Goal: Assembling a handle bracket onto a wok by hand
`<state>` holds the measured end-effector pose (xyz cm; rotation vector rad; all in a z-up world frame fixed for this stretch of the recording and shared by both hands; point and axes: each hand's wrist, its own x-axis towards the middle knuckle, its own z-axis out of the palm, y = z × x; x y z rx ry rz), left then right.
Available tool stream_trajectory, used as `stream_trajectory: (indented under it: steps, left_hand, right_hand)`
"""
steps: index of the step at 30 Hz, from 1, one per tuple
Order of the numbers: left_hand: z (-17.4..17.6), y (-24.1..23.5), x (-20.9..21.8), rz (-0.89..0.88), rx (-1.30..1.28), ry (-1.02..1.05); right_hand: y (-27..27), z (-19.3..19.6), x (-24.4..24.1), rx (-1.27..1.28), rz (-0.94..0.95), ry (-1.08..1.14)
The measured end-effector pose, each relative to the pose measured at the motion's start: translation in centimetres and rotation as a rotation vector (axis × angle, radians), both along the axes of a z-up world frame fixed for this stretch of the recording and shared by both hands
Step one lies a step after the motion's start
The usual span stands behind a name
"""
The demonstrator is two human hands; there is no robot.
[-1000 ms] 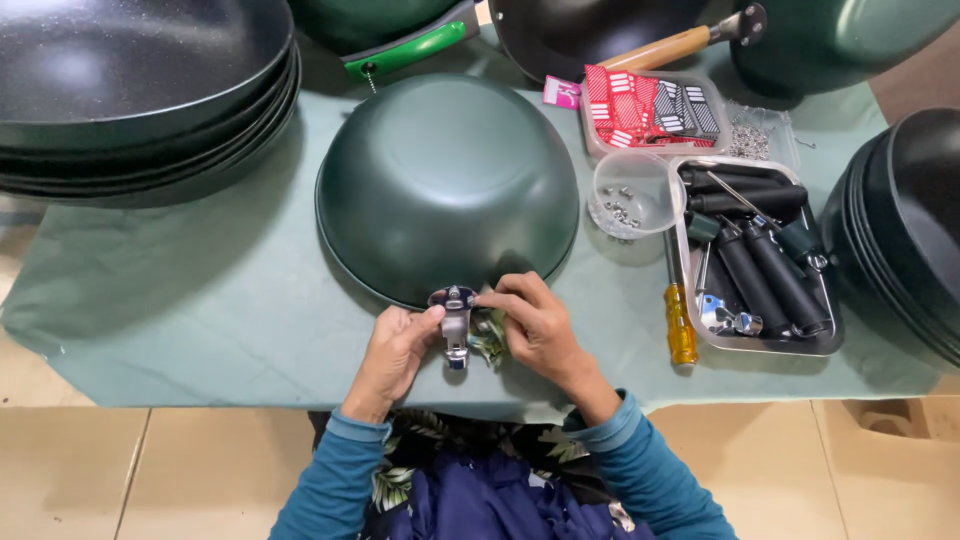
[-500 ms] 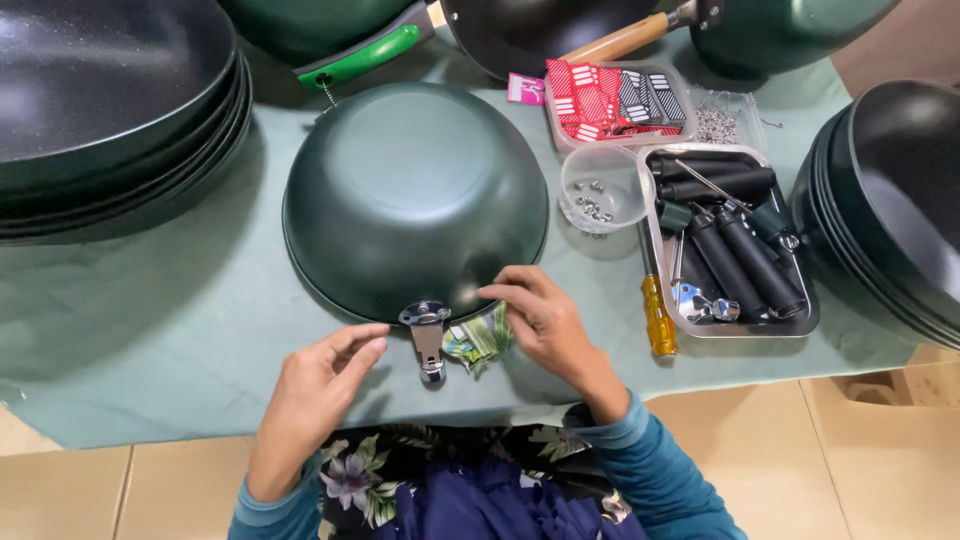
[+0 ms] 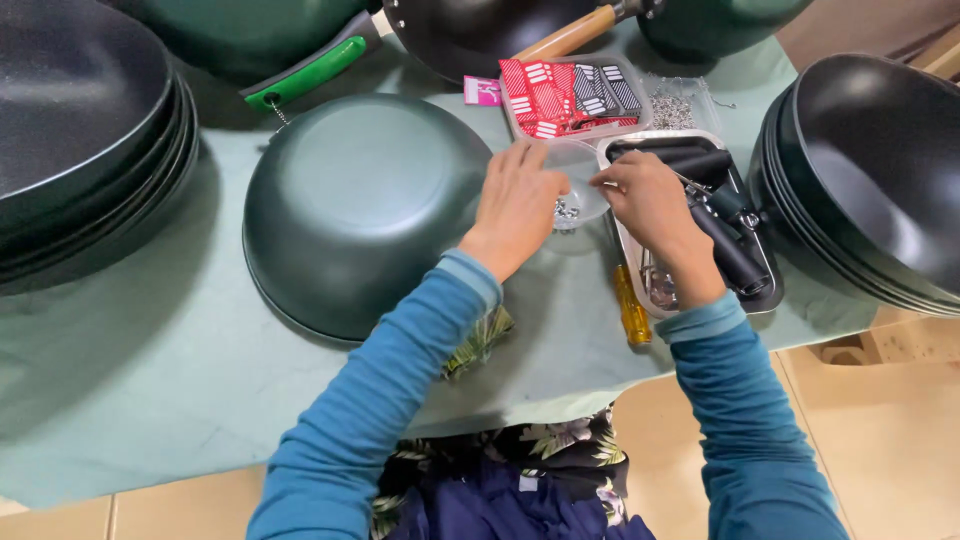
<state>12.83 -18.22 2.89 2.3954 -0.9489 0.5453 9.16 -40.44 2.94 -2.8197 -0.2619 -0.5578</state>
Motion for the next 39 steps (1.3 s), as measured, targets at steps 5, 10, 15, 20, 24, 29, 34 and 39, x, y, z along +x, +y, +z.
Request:
stream_trajectory:
  steps: [5,10,15,20,24,29,34,39]
  left_hand:
    - [-6.1,-7.1,5.6,0.143,0.158,-0.219]
    - [-7.1,-9.0,7.3,0.231,0.395,-0.053]
    - [-4.2,-8.2,6.5,0.215,0.498,-0.002]
    - [-4.2,-8.3,6.7,0.203,0.493,0.021]
    - [-4.9,-8.1,7.0,0.174,0.453,0.012]
    - [-5.8,-8.1,6.7,0.166,0.444,-0.089]
    - [-6.0,-7.4,7.5,0.144,0.157,-0.38]
    - [0.2,-2.0,5.0,0.059,-0.2,0.013]
  right_hand:
    - [0.2,-2.8,4.4,-0.15,0.067,0.092]
    - [-1.9,-9.7,10.0,-0.334,-0.021,0.164]
    - [-1.1,-9.7,10.1,-0.226,-0.026,0.216]
    - [-0.9,-9.4,9.7,-0.27,-0.023,0.221]
    - [-1.1,-10.4,10.5,-0.292,-0.006,0.206]
    - [-0.2,-8.8,9.4,-0.25,0.019,0.224]
    - [1.6,-4.0,7.6,0.023,0.042,0.136]
    - [2.8,0.7,3.0,0.392,-0.013,-0.071]
